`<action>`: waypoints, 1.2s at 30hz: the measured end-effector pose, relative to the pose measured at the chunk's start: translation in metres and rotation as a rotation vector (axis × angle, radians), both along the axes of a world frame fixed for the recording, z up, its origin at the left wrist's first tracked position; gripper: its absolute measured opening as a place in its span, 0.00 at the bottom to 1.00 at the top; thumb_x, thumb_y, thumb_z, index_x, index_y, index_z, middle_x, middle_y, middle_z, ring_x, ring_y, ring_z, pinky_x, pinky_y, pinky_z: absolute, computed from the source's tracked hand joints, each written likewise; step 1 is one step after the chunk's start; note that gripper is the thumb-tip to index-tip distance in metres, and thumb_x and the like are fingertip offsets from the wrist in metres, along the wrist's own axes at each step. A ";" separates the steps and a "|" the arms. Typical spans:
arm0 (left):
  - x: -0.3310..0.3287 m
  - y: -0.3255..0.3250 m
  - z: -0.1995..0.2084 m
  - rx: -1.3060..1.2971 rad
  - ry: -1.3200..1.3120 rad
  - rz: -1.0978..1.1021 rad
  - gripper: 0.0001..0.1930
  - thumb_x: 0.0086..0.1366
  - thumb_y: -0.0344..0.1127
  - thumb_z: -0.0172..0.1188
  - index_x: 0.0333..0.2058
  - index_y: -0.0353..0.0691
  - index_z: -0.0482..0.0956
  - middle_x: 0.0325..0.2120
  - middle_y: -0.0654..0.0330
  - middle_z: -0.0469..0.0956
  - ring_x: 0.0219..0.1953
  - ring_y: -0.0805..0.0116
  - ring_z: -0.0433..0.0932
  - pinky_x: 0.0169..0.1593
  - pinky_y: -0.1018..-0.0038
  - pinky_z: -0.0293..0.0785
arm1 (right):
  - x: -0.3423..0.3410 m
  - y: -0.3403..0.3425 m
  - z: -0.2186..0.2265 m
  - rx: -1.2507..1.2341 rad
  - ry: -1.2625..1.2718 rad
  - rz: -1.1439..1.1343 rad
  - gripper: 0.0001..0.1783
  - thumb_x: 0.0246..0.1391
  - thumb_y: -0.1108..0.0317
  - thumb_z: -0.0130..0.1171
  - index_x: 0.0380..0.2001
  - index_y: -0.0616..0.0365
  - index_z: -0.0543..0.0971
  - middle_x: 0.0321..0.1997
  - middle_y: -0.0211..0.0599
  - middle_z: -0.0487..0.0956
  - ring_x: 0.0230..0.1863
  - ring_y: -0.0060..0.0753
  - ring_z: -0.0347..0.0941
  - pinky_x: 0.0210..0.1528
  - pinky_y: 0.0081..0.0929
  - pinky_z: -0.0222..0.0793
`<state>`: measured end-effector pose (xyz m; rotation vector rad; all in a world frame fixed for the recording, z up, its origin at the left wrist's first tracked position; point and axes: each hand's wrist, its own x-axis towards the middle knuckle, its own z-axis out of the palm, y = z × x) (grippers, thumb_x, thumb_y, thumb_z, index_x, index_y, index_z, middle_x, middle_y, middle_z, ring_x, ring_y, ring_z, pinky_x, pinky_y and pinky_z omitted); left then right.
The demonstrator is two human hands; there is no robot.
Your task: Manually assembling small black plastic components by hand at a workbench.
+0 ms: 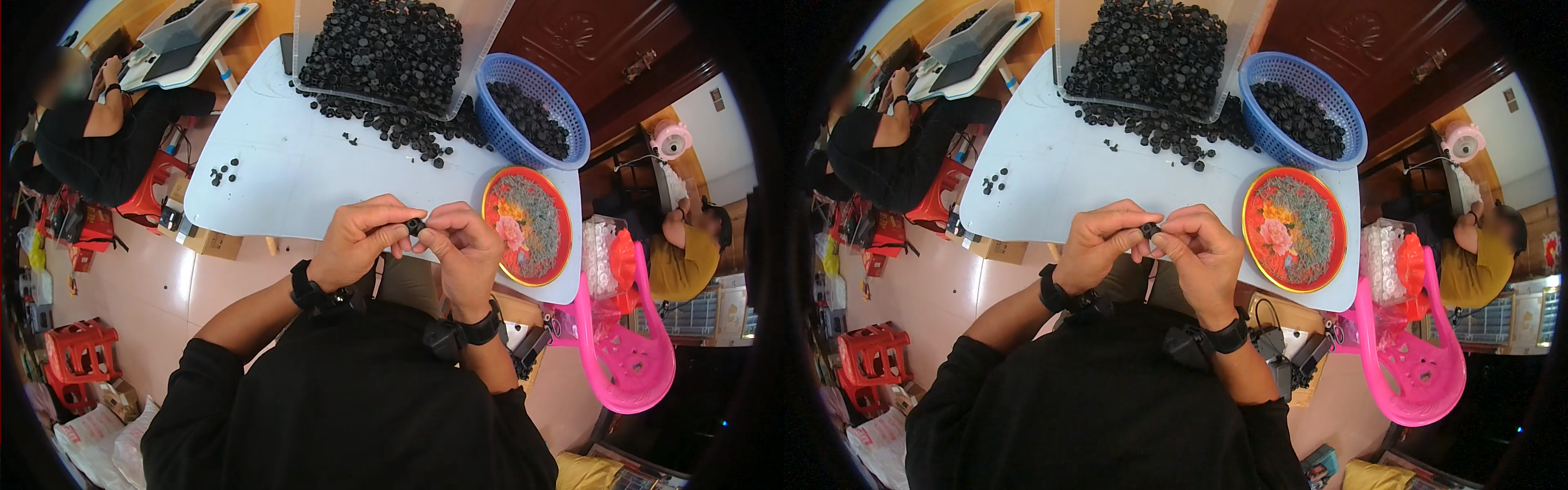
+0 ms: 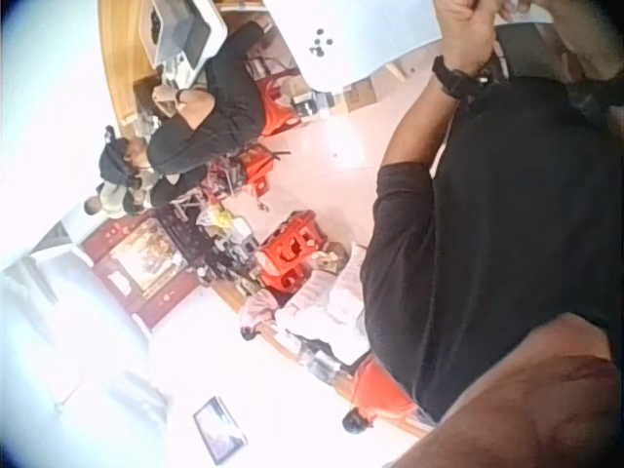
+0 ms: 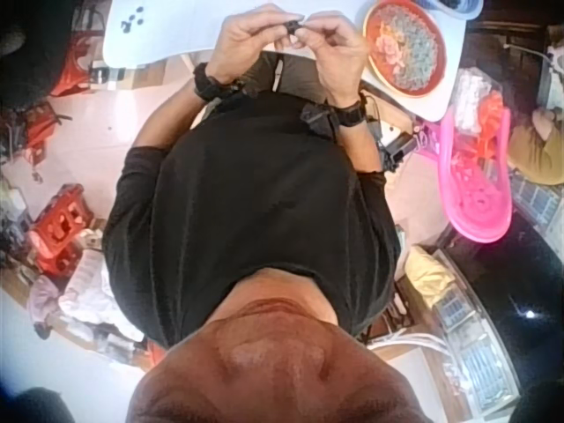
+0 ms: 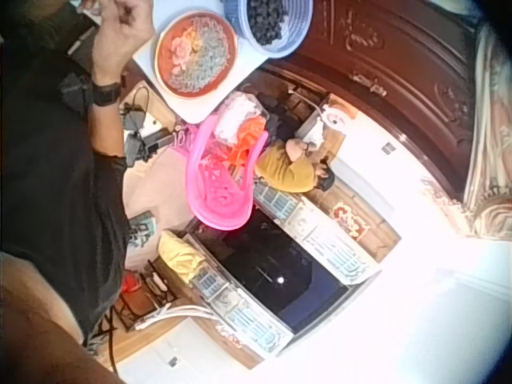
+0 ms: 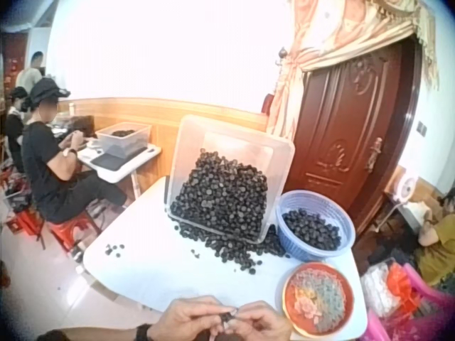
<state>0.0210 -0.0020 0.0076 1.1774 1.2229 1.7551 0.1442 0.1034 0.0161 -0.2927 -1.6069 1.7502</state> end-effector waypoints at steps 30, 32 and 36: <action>-0.003 0.012 -0.008 -0.116 -0.586 0.007 0.11 0.63 0.26 0.50 0.43 0.30 0.74 0.33 0.58 0.76 0.30 0.74 0.74 0.33 0.80 0.70 | -0.019 0.026 -0.019 -0.043 -0.009 0.149 0.11 0.46 0.82 0.59 0.35 0.65 0.74 0.35 0.34 0.71 0.34 0.20 0.69 0.35 0.18 0.69; -0.007 0.013 -0.013 -0.135 -0.636 -0.012 0.11 0.63 0.29 0.50 0.43 0.31 0.74 0.33 0.58 0.77 0.31 0.74 0.74 0.34 0.79 0.70 | -0.018 0.027 -0.014 -0.075 -0.017 0.158 0.13 0.45 0.82 0.59 0.37 0.65 0.74 0.35 0.34 0.71 0.34 0.20 0.69 0.35 0.18 0.69; -0.010 0.015 -0.015 -0.121 -0.715 -0.024 0.11 0.64 0.30 0.51 0.42 0.33 0.74 0.33 0.59 0.77 0.32 0.74 0.75 0.34 0.79 0.70 | -0.023 0.029 -0.009 0.000 -0.075 0.154 0.17 0.43 0.82 0.60 0.40 0.65 0.75 0.33 0.32 0.70 0.33 0.19 0.69 0.35 0.17 0.69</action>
